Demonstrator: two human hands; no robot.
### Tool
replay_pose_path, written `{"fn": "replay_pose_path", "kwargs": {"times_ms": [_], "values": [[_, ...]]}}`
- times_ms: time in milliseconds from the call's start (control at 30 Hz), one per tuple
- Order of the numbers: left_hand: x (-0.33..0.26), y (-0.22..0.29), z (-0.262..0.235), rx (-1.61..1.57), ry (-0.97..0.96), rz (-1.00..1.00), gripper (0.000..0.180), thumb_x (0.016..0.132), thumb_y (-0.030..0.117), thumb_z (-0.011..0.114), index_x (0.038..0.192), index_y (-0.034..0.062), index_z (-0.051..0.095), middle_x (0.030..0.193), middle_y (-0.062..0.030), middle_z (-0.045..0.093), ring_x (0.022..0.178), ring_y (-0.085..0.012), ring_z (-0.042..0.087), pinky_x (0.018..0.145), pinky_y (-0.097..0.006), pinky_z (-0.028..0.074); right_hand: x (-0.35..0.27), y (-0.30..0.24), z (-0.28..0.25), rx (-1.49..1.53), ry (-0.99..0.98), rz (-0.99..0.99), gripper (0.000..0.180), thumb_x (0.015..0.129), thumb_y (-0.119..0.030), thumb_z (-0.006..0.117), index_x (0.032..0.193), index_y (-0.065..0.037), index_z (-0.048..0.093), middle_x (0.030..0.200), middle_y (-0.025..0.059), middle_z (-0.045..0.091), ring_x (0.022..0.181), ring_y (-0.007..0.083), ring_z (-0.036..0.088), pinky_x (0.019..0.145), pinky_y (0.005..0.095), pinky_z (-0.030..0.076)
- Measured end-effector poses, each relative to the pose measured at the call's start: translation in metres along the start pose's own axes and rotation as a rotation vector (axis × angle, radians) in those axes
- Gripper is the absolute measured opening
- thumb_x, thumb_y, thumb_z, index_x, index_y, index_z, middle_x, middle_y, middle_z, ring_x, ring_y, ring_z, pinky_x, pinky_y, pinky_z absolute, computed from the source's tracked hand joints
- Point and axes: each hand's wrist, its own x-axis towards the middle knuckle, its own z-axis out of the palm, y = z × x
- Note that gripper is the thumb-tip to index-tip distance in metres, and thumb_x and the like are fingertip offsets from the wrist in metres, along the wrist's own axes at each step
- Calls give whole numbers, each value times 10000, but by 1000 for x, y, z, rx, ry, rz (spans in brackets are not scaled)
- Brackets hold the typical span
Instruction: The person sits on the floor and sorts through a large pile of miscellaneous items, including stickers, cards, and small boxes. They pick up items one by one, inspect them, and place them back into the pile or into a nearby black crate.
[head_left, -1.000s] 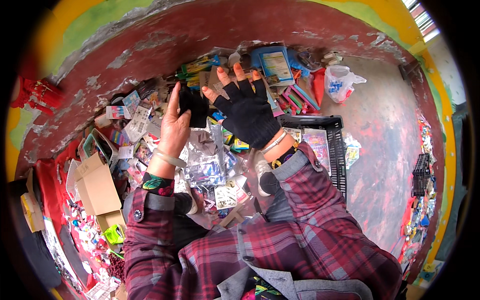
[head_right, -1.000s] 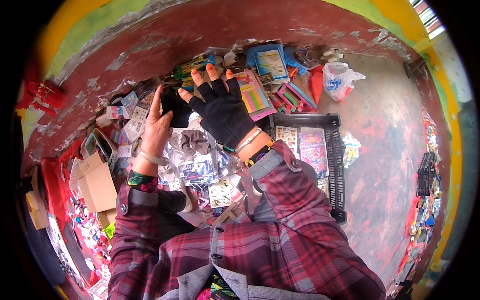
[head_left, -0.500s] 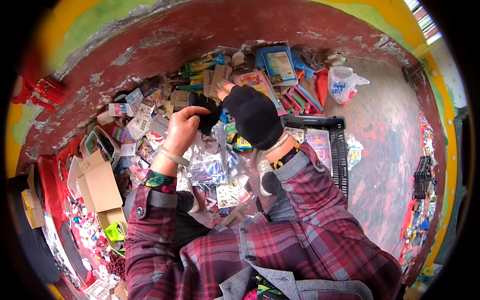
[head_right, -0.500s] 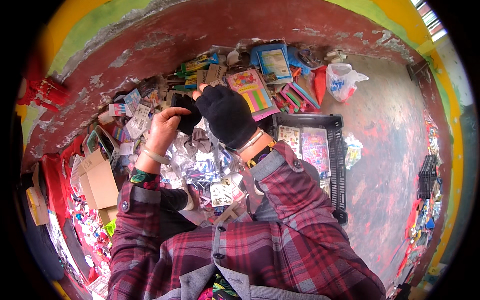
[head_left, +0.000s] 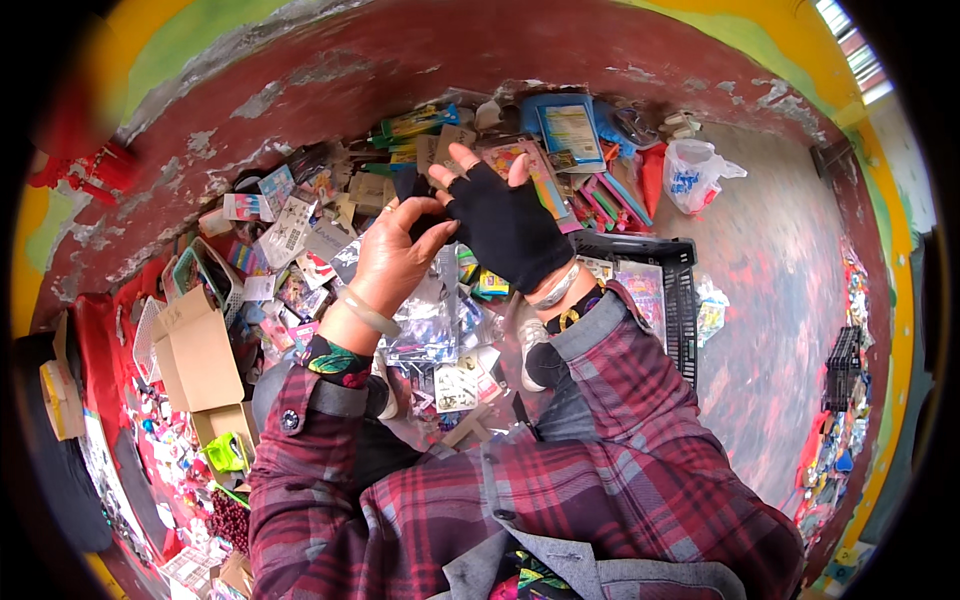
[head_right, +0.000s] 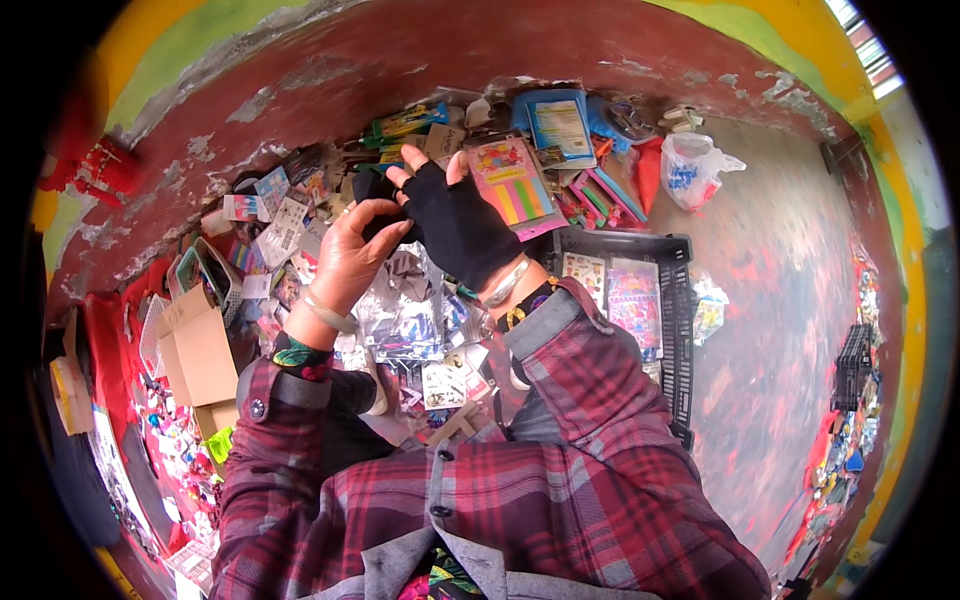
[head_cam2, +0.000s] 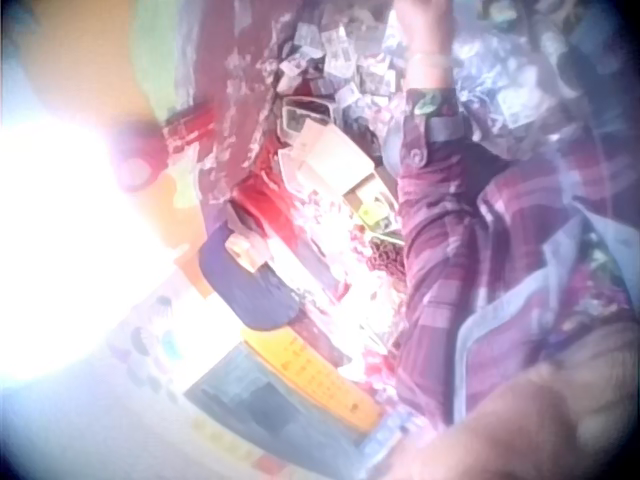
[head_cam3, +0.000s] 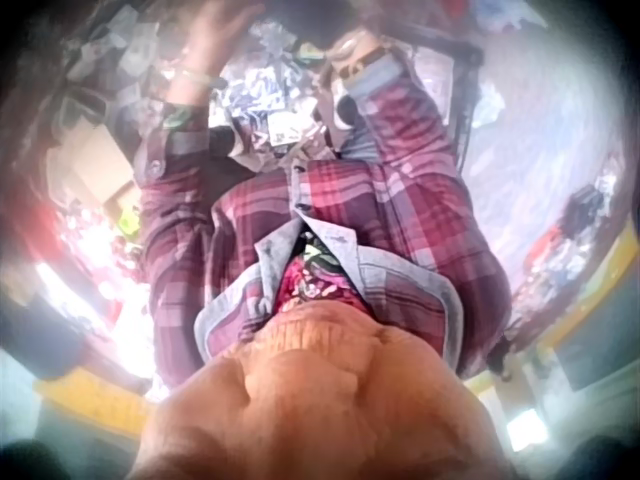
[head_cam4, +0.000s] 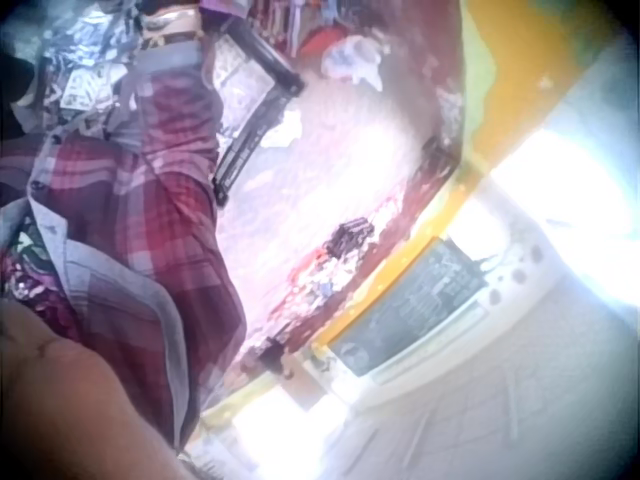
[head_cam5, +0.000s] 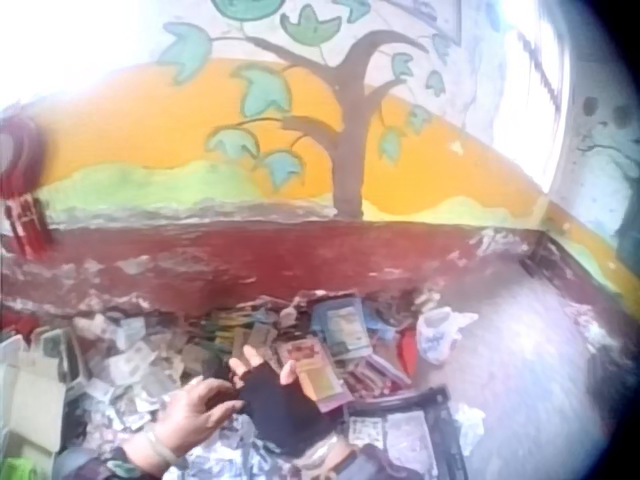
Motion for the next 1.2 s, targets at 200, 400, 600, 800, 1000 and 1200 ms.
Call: {"fn": "replay_pose_path", "kwargs": {"times_ms": [200,400,600,800,1000,1200], "values": [[3,-10,2,-25,103,7,158,796,117,659,917,27,610,818,-116,618,753,-235,596,679,-315,470,-1,-3,10,-72,-32,1,802,864,-659,247,1436,-101,173,1444,151,258,1304,248,273,1072,370,196],[-1,-16,7,208,14,-52,135,828,158,560,899,55,611,852,-165,613,824,-351,589,693,-407,470,0,12,10,27,-55,67,783,895,-552,399,1417,-12,181,1390,122,332,1269,165,321,1048,289,254],[-1,-21,-2,130,-37,63,121,791,143,610,865,48,625,756,-151,593,724,-303,592,653,-364,467,-5,9,10,-40,-128,135,833,889,-607,315,1413,24,163,1351,127,360,1235,185,358,1044,303,253],[-4,-7,3,374,88,27,177,784,240,630,896,107,598,786,-131,589,742,-338,586,632,-411,476,-3,12,11,-158,-132,98,741,922,-542,331,1417,-10,188,1372,130,338,1271,184,320,1049,303,249],[2,-13,-2,379,197,-3,135,794,238,597,846,115,576,808,-142,588,708,-355,593,597,-431,485,2,25,16,-98,-71,52,570,977,-335,371,1406,5,212,1411,96,324,1269,142,330,1037,274,268],[10,-16,-6,422,245,11,71,799,176,606,828,117,582,779,-123,580,732,-336,581,604,-401,474,1,12,25,-314,-15,7,529,955,-262,442,1379,12,287,1385,126,385,1262,144,365,1014,252,300]]}}
